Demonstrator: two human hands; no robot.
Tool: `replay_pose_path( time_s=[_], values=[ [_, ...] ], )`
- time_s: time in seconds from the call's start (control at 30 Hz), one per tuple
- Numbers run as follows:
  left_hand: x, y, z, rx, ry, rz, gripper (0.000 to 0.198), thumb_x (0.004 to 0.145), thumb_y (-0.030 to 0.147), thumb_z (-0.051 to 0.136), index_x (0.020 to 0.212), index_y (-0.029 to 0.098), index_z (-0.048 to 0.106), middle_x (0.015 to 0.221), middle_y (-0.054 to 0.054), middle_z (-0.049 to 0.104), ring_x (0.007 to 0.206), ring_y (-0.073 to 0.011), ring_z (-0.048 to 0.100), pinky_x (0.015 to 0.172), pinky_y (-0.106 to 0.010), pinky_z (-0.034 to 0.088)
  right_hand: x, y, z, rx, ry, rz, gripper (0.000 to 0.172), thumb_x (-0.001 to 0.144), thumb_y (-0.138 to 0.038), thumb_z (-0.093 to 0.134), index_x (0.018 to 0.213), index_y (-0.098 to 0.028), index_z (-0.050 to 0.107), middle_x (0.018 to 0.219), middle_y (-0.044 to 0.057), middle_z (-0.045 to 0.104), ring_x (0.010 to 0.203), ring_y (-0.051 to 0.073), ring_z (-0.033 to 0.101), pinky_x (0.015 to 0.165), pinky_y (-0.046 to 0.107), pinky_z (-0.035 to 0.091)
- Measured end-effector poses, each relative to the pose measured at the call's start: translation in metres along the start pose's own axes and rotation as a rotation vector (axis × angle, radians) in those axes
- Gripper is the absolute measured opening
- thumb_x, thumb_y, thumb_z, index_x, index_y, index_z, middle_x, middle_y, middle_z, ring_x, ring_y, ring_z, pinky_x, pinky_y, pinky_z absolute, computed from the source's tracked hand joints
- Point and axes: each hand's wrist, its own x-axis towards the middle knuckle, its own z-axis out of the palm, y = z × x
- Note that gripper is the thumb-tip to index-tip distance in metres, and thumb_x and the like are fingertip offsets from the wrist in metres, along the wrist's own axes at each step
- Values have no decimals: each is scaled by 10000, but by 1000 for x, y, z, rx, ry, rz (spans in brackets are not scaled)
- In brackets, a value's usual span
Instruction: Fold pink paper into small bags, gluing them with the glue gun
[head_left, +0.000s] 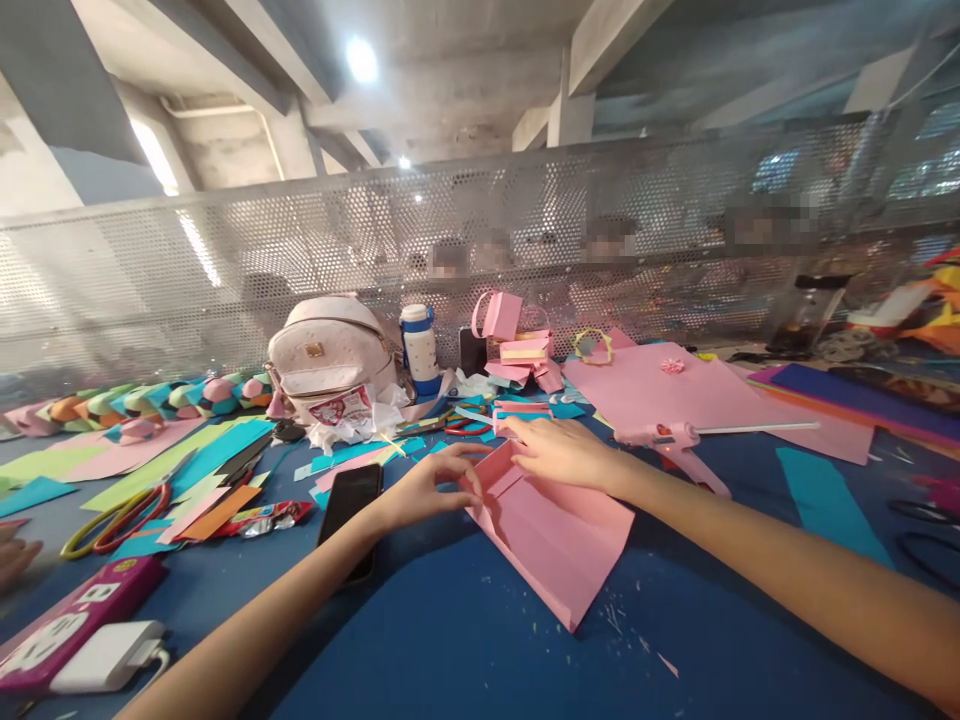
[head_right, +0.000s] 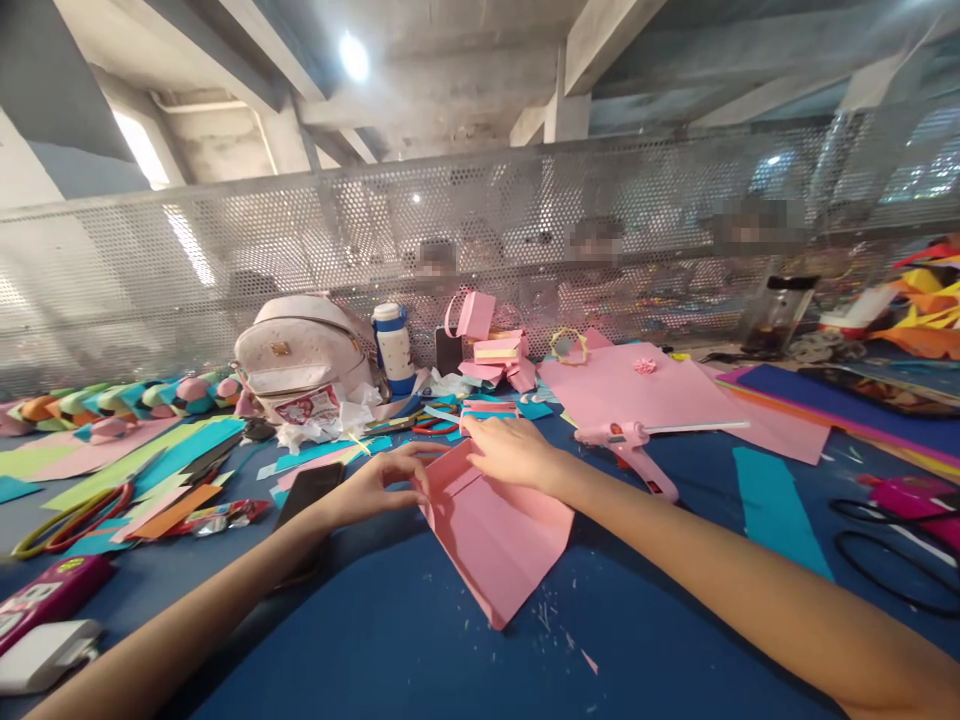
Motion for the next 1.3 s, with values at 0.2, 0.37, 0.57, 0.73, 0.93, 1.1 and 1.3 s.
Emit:
replay_pose_path(
  time_s=[0.2, 0.37, 0.57, 0.73, 0.93, 1.1, 1.3],
  values=[
    [0, -3, 2, 80, 9, 19, 131, 815, 308, 695, 810, 178, 706, 1343, -112, 543, 1322, -270, 434, 1086, -380, 354, -18, -18, -22, -58, 87, -67, 236, 877, -249, 500, 1059, -219, 646, 1134, 62, 669, 1018, 228, 625, 739, 283, 443],
    [-1, -5, 1, 176, 6, 29, 124, 822, 303, 684, 807, 182, 709, 1327, -103, 546, 1251, -253, 497, 1041, -365, 397, -48, -47, -33, 46, -146, -126, 414, 849, -589, 538, 696, -221, 652, 709, 5, 697, 665, 196, 635, 544, 280, 308],
    [-1, -7, -1, 231, 17, 20, 134, 839, 294, 658, 792, 178, 705, 1302, -104, 565, 1252, -254, 493, 1024, -353, 408, -71, -54, -18, 47, -299, -157, 302, 757, -468, 687, 655, -197, 604, 638, 9, 685, 644, 213, 642, 515, 288, 233],
    [-2, -10, -3, 253, -8, 28, 77, 830, 242, 656, 842, 193, 714, 1286, -96, 568, 1222, -245, 515, 1022, -364, 418, -79, -52, -7, 106, -302, -141, 232, 749, -390, 700, 678, -203, 582, 718, 7, 687, 733, 224, 657, 519, 287, 192],
    [-3, -5, -7, 189, -109, -14, 151, 791, 309, 705, 897, 206, 737, 1287, -95, 553, 1175, -249, 549, 969, -349, 462, -86, -53, 8, 201, -266, -138, 256, 720, -357, 705, 647, -196, 519, 737, -19, 656, 703, 190, 632, 524, 280, 177],
    [-4, -3, -7, 129, -137, -70, 187, 776, 347, 719, 890, 201, 737, 1278, -105, 549, 1165, -248, 554, 890, -323, 504, -89, -53, 10, 234, -213, -116, 187, 751, -310, 652, 677, -206, 515, 771, -23, 662, 742, 193, 628, 555, 274, 225],
    [-3, -5, -7, 201, -99, -43, 162, 799, 328, 695, 874, 188, 730, 1234, -105, 596, 1168, -247, 553, 942, -335, 469, -91, -54, 6, 240, -200, -161, 143, 777, -346, 648, 777, -226, 570, 896, -12, 665, 834, 210, 629, 647, 284, 327]
  ],
)
